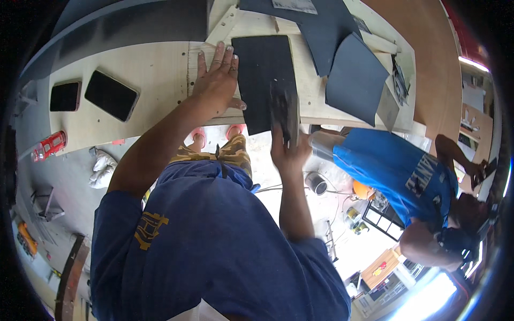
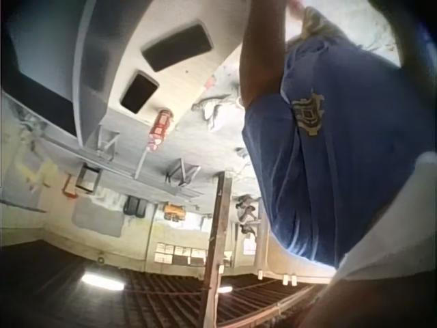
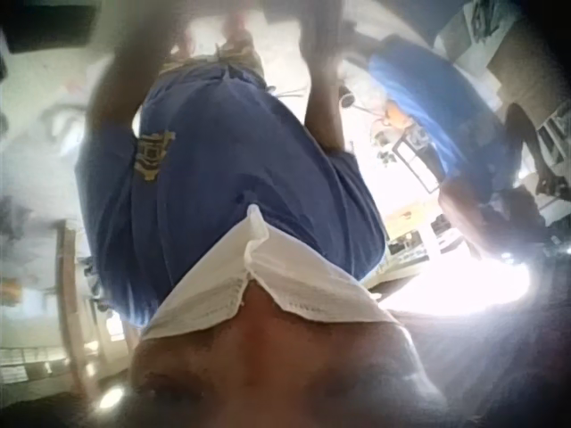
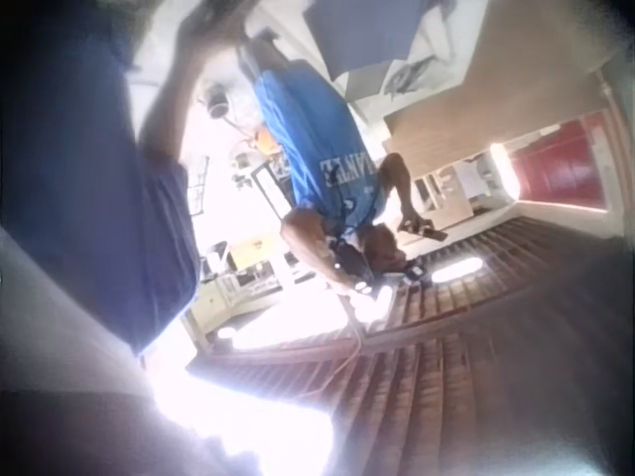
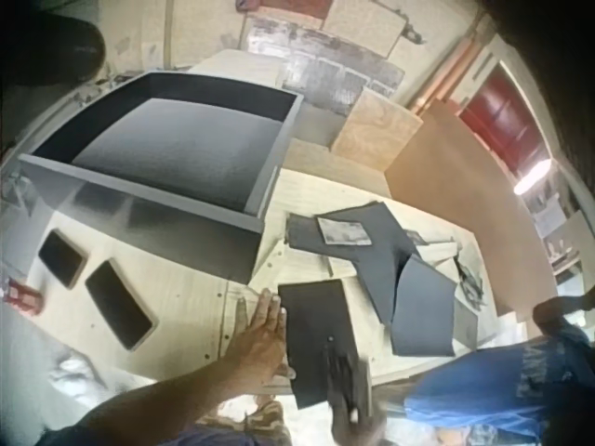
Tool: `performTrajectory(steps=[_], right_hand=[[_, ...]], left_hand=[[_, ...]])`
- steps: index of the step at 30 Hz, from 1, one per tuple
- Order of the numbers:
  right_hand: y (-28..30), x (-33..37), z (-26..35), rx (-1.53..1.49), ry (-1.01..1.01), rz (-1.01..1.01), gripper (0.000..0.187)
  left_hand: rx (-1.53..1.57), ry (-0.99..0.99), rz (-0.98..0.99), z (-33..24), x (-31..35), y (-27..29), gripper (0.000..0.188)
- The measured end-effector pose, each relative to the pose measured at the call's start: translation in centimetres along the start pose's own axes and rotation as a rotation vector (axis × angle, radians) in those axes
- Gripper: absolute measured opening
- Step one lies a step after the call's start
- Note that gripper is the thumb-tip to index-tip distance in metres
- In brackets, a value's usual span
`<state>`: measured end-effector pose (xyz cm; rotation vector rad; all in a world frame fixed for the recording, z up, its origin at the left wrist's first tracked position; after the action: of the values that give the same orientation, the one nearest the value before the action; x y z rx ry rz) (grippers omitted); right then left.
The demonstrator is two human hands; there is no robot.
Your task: The person sands a piece of dark material using a handheld sanding block, repeatedly rubbing the surface and checking the texture.
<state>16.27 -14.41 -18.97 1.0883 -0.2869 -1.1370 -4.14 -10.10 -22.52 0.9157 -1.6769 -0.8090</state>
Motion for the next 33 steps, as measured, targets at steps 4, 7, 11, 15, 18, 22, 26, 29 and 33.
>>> performTrajectory(steps=[4,7,11,15,18,22,26,29,33], right_hand=[[-1.1,1.4,-0.3,0.026,-0.143,0.060,0.014],[-4.2,-7.0,-2.2,0.274,0.049,-0.030,0.006],[-1.1,-13.9,-2.2,-0.187,-0.406,0.032,0.016],[0.9,-9.5,-2.9,-1.246,-0.471,-0.098,0.016],[2.0,-7.1,-3.2,-1.468,-0.487,-0.178,0.011],[3.0,-4.8,-3.7,-1.548,-0.476,-0.263,0.007],[3.6,-2.3,-4.3,-1.410,-0.499,-0.312,0.007],[4.1,0.0,-4.9,-1.353,-0.536,-0.318,0.010],[4.7,3.0,-4.6,-1.246,-0.656,-0.471,0.011]], left_hand=[[-0.005,-0.022,-0.010,-0.4,-0.2,0.4,0.109],[-0.029,-0.040,-0.026,-1.1,-0.4,1.1,0.107],[-0.114,-0.013,-0.133,0.1,-0.2,2.1,0.099],[-0.288,0.000,0.026,-1.2,-0.6,3.9,0.060],[-0.553,-0.398,-0.447,-2.2,-0.7,4.3,0.027],[-0.597,-0.582,-0.452,-1.8,-3.4,2.8,0.020],[-0.619,-0.613,-0.289,-0.5,-3.6,2.2,0.017],[-0.607,-0.604,-0.205,-0.5,-1.1,2.0,0.015],[-0.506,-0.567,-0.213,-0.7,3.8,0.2,0.009]])
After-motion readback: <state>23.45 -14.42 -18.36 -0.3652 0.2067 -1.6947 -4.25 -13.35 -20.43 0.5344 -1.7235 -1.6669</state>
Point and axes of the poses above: each hand's wrist, its own x-axis away from the middle knuckle, its own y-axis out of the back of the hand, z = x × y, the point moved 4 cm from there along -x, towards the middle knuckle, and after that the axes turned 12 degrees about z, right-handed, at the moved point
